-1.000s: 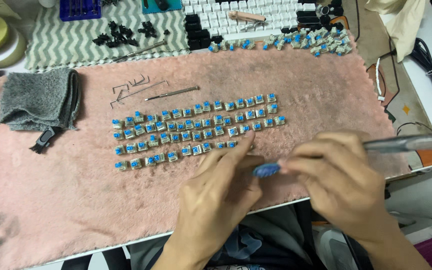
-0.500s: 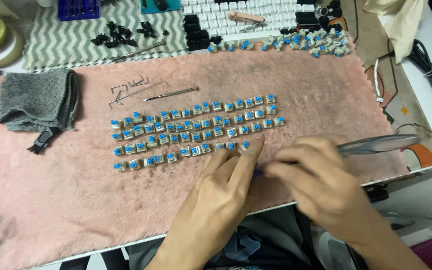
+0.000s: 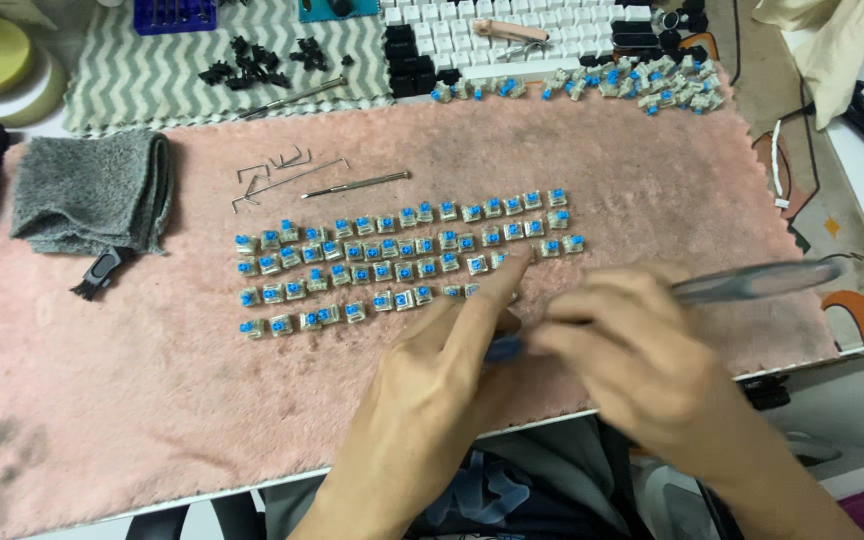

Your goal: The person cleans individual mechanical keyboard switches using a small brush. They pick up each switch, brush its sides and stem, and place it back on a pink mat in organized rows. The workspace includes a disassembled keyboard case, tools, and a pile of switches.

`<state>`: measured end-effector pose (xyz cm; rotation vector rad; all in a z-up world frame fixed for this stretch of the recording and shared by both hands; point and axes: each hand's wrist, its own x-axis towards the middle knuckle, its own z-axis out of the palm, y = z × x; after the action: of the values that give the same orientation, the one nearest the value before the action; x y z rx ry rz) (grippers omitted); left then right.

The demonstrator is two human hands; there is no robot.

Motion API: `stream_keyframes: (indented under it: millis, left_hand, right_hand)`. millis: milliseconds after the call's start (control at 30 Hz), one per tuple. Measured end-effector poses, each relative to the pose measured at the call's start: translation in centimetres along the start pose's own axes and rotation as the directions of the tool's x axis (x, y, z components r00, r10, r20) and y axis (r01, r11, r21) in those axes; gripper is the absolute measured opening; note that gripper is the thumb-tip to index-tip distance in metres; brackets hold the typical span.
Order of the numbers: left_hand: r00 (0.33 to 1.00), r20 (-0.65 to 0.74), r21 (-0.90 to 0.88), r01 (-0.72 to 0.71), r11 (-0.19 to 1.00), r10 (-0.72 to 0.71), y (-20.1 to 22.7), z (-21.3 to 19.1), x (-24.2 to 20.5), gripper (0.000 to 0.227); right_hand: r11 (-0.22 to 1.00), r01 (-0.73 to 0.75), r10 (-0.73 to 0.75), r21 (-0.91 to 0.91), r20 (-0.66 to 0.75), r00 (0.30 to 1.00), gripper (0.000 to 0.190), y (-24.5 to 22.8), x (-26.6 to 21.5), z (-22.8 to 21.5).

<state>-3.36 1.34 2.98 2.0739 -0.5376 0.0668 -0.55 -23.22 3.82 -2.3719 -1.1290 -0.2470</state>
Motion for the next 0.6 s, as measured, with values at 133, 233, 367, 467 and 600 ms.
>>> stream_keyframes:
  millis: [133,233,367,467,600]
  left_hand:
    - [0.995,-0.091,0.046,-0.025,0.999,0.029,-1.1,0.6,-0.2,0.087]
    - [0.997,-0.083,-0.055,-0.003,0.998,-0.001,-1.0,0.3,0.2,0.1]
    - [0.987,-0.157,-0.205,0.001,0.979,-0.034,-0.8,-0.2,-0.1,0.075]
    - [0.981,-0.188,-0.315,-0.004,0.949,-0.058,-0.2,-0.3,0.1,0.066]
    - [0.972,-0.224,-0.279,0.008,0.96,-0.073,-0.1,-0.3,0.3,0.061]
  right_hand:
    - [0.992,-0.067,0.055,-0.104,-0.113,0.992,0.012,-0.1,1.0,-0.9]
    - [0.998,-0.018,0.015,-0.054,-0.051,0.999,0.015,-0.5,1.1,-1.1]
    - [0.994,-0.069,0.051,-0.085,-0.202,0.978,0.008,-0.3,1.1,-1.4]
    - [0.99,-0.092,0.066,-0.108,-0.219,0.974,0.005,-0.7,0.9,-1.2]
    - [0.986,-0.129,0.097,-0.105,-0.267,0.959,0.007,-0.6,1.2,-1.7]
